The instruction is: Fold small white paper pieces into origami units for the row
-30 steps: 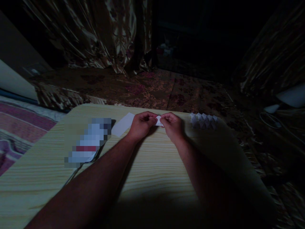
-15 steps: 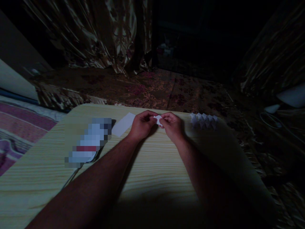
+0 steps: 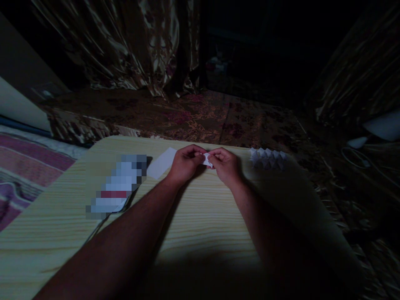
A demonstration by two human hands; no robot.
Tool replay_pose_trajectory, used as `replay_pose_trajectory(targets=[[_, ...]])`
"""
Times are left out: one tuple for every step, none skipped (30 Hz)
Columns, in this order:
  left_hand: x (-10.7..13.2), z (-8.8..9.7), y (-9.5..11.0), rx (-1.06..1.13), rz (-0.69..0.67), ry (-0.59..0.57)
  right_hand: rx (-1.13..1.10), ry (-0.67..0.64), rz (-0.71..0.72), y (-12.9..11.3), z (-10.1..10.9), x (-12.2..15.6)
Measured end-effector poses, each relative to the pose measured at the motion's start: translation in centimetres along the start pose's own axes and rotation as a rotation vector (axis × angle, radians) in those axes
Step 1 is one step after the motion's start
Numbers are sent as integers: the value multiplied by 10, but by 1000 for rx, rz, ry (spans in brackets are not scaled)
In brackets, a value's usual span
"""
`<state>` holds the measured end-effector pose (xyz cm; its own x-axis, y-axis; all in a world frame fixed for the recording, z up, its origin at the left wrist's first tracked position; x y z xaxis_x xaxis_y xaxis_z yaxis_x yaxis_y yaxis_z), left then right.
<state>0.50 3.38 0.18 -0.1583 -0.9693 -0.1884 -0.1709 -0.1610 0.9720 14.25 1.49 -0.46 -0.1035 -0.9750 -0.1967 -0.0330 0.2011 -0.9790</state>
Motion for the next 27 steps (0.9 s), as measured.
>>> replay_pose_trajectory(targets=[[0, 0, 1, -1, -4, 1, 1, -8, 6, -1, 0, 0], [0, 0, 3, -4, -4, 6, -1, -15, 13, -2, 0, 1], [1, 0, 4, -7, -3, 14, -2, -20, 20, -3, 0, 1], [1, 0, 6, -8, 2, 22, -2, -22, 26, -4, 0, 1], [1, 0, 7, -5, 6, 29, 1, -21, 28, -5, 0, 2], [1, 0, 7, 2, 11, 31, 7, -19, 28, -6, 0, 2], [1, 0, 8, 13, 16, 30, 15, -16, 27, -7, 0, 3], [1, 0, 8, 28, 20, 28, 24, -11, 26, -8, 0, 3], [1, 0, 8, 43, 24, 25, 33, -8, 26, -9, 1, 3], [1, 0, 7, 56, 28, 20, 41, -6, 26, -9, 1, 4], [1, 0, 7, 67, 30, 17, 48, -4, 26, -10, 1, 4], [1, 0, 7, 75, 31, 14, 54, -3, 26, -10, 1, 4], [0, 0, 6, 81, 33, 10, 56, -4, 26, -10, 2, 4], [0, 1, 6, 87, 37, 6, 57, -7, 26, -10, 2, 4], [0, 1, 6, 93, 40, 1, 54, -10, 26, -9, 2, 4], [0, 1, 5, 99, 44, -4, 48, -15, 27, -9, 3, 4], [0, 1, 5, 101, 44, -8, 41, -20, 27, -8, 3, 4], [0, 1, 5, 99, 43, -12, 33, -23, 25, -7, 3, 3], [0, 2, 5, 95, 40, -14, 26, -22, 21, -7, 3, 3], [0, 2, 6, 84, 36, -13, 20, -21, 15, -6, 4, 3], [0, 2, 6, 70, 32, -11, 15, -17, 9, -5, 4, 3], [0, 1, 6, 56, 31, -11, 13, -13, 6, -5, 4, 3], [0, 1, 6, 48, 32, -14, 14, -8, 5, -5, 4, 2], [1, 0, 7, 45, 35, -19, 16, -6, 9, -5, 4, 2], [1, -1, 7, 48, 38, -26, 21, -6, 14, -5, 4, 2], [2, -2, 7, 58, 40, -33, 26, -5, 22, -5, 4, 2], [3, -3, 8, 73, 42, -42, 32, -6, 28, -5, 4, 2]])
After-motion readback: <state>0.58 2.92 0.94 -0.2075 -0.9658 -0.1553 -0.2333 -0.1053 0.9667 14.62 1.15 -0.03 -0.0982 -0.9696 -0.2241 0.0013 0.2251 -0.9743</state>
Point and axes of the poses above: each hand's wrist, its own x-axis away from the middle knuckle, its own z-axis out of the back of the hand, y = z × x, the point moved 3 cm from there along -x, towards the middle knuckle, and after that the axes turned 3 degrees about x, right-handed, at the moved point
